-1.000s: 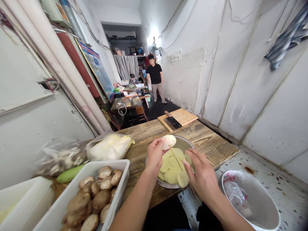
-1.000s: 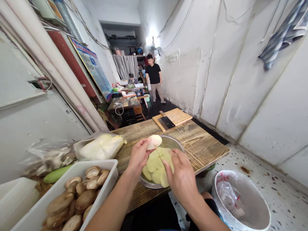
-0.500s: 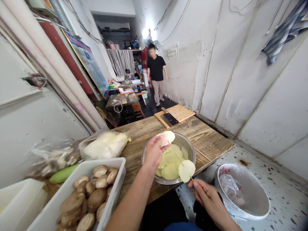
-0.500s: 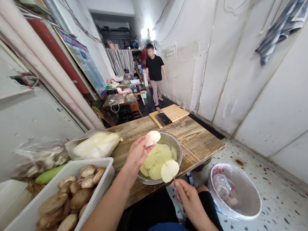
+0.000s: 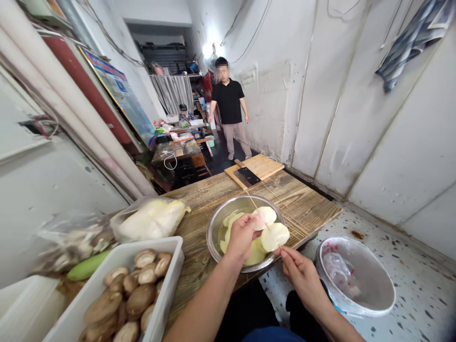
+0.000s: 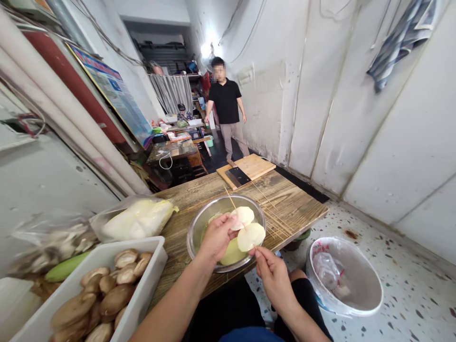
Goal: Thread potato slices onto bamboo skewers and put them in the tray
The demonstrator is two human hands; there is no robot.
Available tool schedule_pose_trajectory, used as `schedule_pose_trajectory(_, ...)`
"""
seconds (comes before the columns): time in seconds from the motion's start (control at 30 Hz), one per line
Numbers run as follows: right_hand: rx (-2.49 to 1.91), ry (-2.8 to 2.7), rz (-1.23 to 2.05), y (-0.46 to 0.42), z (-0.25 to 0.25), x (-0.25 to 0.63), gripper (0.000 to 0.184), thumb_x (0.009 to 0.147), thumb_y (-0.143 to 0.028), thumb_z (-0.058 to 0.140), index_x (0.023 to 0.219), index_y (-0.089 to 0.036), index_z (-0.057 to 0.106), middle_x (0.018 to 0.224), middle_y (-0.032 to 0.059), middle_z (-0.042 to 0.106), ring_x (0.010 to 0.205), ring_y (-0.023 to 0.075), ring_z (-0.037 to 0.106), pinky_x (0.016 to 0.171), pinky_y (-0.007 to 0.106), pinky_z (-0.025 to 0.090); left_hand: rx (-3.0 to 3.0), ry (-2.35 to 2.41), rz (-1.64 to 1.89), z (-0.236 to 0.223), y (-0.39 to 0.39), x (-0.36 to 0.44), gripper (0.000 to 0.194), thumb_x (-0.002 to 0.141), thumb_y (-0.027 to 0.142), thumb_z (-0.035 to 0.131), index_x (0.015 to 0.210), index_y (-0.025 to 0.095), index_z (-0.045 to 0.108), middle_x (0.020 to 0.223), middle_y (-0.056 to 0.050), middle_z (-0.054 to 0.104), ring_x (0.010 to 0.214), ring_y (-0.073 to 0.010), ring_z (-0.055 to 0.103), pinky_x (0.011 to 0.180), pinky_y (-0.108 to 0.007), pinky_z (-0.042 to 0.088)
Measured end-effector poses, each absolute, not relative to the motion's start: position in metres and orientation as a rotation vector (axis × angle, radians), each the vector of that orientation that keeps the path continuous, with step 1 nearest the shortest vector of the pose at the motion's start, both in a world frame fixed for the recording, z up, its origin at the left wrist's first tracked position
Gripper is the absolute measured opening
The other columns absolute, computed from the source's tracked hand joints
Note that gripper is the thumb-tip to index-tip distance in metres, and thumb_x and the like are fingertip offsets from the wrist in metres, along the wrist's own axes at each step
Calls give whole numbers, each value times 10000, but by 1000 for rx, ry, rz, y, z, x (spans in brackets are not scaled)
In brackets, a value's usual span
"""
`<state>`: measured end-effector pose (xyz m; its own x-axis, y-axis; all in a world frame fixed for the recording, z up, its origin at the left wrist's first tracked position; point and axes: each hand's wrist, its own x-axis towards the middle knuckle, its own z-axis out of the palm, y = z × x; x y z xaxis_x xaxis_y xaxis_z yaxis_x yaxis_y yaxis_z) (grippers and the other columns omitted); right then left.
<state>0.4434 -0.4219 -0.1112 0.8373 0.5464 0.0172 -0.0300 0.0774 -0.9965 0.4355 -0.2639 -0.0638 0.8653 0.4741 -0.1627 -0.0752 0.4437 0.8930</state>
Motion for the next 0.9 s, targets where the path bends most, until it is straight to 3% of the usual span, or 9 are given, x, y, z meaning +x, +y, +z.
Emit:
schedule_pose_trajectory(0.2,-1422,-408,434,-418,-109,443,415,821,-553,535,880,-148,602,516,-89,237,455,76,191,418,215,129,1019,334,265,-54,-263,432,396,677,381,730,983,149,635,941,-101,692,817,-193,658,742,-316,529)
schedule_pose_trajectory(0.4,-1407,-424,413,-415,-108,442,394,841,-516,526,902,-136,613,536,-82,251,473,79,213,427,215,152,1030,316,228,-61,-272,431,459,639,297,766,1043,135,619,977,-107,689,824,-194,655,740,-312,525)
schedule_pose_trajectory(0.57,-1423,-405,388,-417,-111,446,396,845,-522,518,916,-143,612,528,-79,279,466,84,236,413,207,158,1120,316,125,-62,-258,430,437,627,265,764,1023,131,635,982,-126,686,828,-205,652,743,-327,517)
schedule_pose_trajectory(0.7,-1408,-323,319,-426,-110,455,373,844,-519,523,941,-168,600,529,-83,285,460,87,246,423,205,187,1596,337,200,-59,-222,434,331,609,216,738,936,185,692,1045,-116,673,927,-228,626,804,-338,485)
schedule_pose_trajectory(0.8,-1434,-315,261,-431,-108,461,368,833,-518,537,923,-171,617,535,-67,362,473,98,312,446,212,242,2021,287,171,-67,-207,443,208,586,217,722,794,220,726,916,-89,706,848,-244,633,823,-344,455)
schedule_pose_trajectory(0.9,-1507,-336,179,-435,-106,462,379,833,-529,523,904,-172,628,555,-40,450,504,117,385,469,222,291,2132,80,-41,-85,-216,451,230,518,204,750,744,239,729,832,-71,711,809,-257,643,814,-333,448)
